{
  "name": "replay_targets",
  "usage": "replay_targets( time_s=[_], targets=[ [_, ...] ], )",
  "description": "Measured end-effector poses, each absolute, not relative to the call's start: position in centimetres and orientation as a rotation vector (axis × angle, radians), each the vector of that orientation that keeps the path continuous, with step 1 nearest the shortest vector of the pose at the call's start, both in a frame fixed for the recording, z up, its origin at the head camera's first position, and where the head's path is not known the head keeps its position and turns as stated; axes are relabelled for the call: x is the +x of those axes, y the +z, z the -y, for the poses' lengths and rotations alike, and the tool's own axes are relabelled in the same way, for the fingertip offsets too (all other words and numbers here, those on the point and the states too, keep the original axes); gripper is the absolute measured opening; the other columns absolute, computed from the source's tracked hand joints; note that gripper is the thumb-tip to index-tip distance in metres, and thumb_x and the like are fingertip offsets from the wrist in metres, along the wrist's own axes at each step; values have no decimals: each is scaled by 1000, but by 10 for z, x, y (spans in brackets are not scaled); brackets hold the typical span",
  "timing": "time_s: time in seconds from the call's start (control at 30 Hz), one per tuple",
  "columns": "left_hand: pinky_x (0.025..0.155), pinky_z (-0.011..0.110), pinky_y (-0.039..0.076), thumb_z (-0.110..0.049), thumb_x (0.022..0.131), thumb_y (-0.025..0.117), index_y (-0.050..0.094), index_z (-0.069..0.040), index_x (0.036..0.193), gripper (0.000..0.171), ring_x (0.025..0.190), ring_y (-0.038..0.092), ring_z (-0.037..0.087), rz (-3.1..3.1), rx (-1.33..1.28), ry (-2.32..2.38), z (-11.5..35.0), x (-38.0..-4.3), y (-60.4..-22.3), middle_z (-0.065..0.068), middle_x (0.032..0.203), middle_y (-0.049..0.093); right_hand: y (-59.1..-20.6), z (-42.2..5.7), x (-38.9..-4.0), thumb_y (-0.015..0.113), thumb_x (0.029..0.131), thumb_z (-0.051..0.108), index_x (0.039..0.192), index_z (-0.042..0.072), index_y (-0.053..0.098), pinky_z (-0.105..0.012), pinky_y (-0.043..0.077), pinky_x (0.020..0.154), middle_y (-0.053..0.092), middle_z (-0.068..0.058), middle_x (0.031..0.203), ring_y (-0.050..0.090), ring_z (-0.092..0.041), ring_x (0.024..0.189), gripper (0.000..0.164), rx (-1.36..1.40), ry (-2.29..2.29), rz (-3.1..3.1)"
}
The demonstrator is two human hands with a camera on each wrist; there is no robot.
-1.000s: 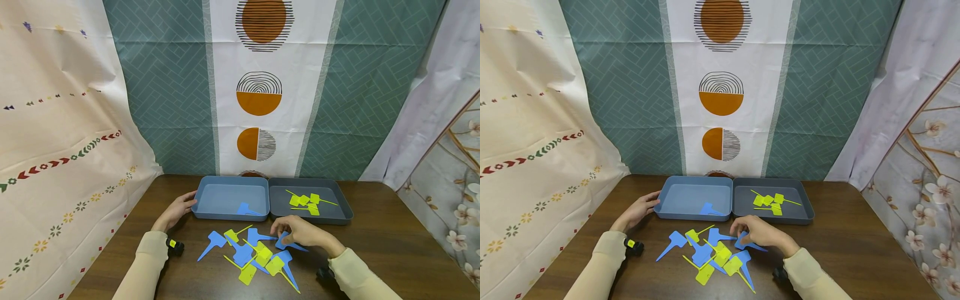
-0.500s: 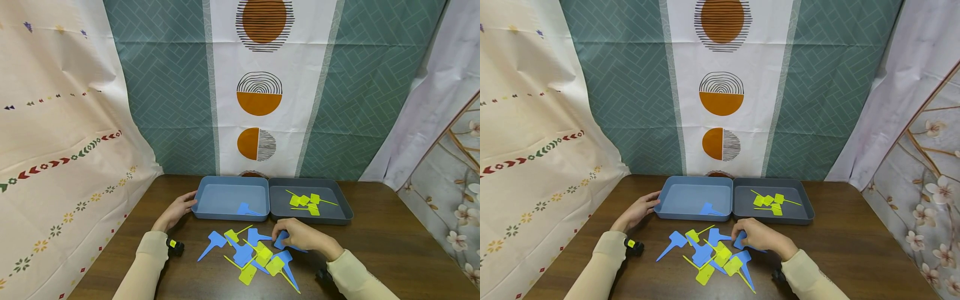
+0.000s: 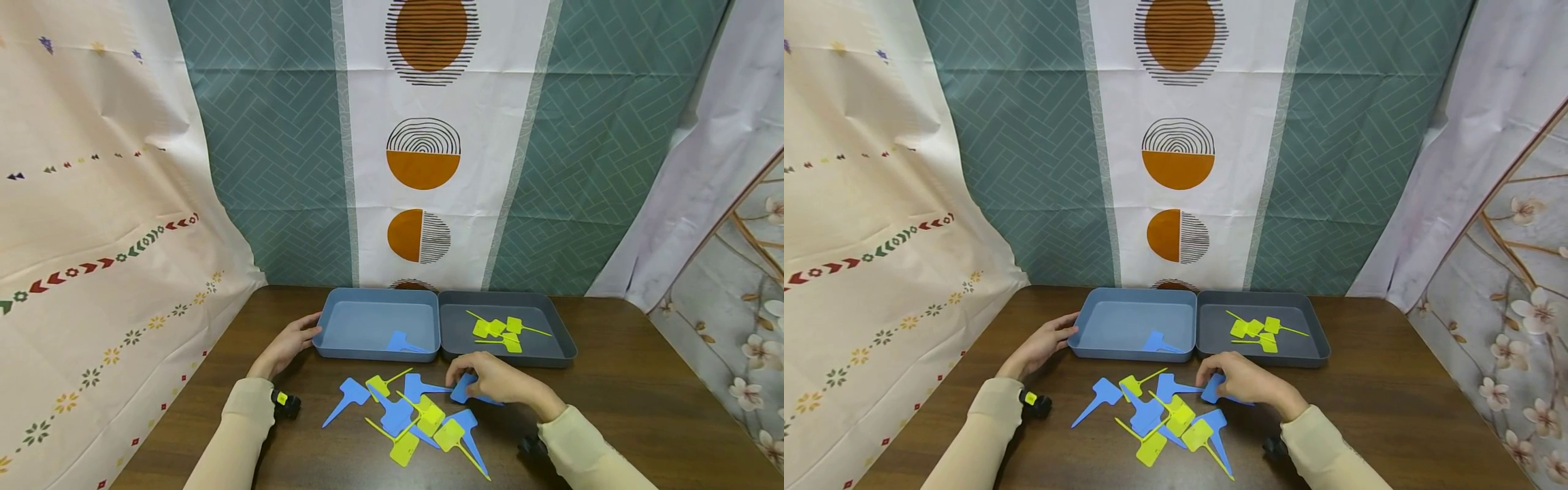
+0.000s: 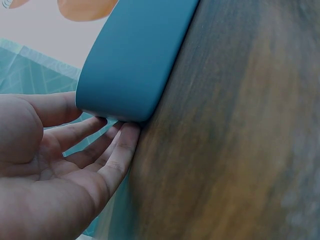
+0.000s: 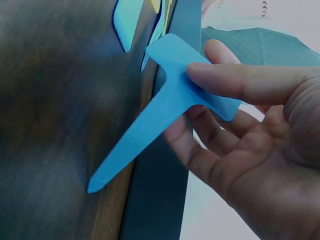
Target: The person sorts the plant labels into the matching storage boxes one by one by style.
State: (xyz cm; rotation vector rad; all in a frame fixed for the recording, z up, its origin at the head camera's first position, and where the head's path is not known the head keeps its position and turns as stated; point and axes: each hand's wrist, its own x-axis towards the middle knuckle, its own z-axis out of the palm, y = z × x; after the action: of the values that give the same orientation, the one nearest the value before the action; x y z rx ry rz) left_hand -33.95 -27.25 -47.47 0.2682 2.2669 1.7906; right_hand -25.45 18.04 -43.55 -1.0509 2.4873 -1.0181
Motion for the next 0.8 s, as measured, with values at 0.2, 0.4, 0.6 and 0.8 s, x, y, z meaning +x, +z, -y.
replay_targets(
  time_s=[0.2,0.4,0.6,0.8],
  targets=[
    [121,58,32,-10,112,42,21,8,162,57,148,34,46,-2279,279,1772,272,-339,-475,31,164,25,-434,-182,-257,68,88,-12,105,16,74,-29,53,77,70,5,105,59,-19,92,33,-1024,-1087,-2491],
    [121,58,31,-11,112,43,22,7,162,57,149,35,45,-2268,277,1784,272,-338,-474,30,165,25,-430,-182,-257,68,91,-9,108,12,74,-31,52,81,70,4,110,60,-25,101,28,-973,-1124,-2518],
    [121,57,31,-12,113,42,21,7,162,57,149,34,45,-2281,285,1765,273,-338,-474,30,165,25,-426,-182,-256,67,93,-7,112,7,73,-32,51,86,70,0,110,59,-23,103,24,-956,-1161,-2545],
    [121,58,30,-11,113,43,22,5,163,57,149,33,45,-2269,273,1784,274,-338,-475,29,166,24,-420,-181,-258,68,94,-4,114,4,72,-38,52,91,71,-11,112,61,-22,101,22,-976,-1229,-2548]
  ],
)
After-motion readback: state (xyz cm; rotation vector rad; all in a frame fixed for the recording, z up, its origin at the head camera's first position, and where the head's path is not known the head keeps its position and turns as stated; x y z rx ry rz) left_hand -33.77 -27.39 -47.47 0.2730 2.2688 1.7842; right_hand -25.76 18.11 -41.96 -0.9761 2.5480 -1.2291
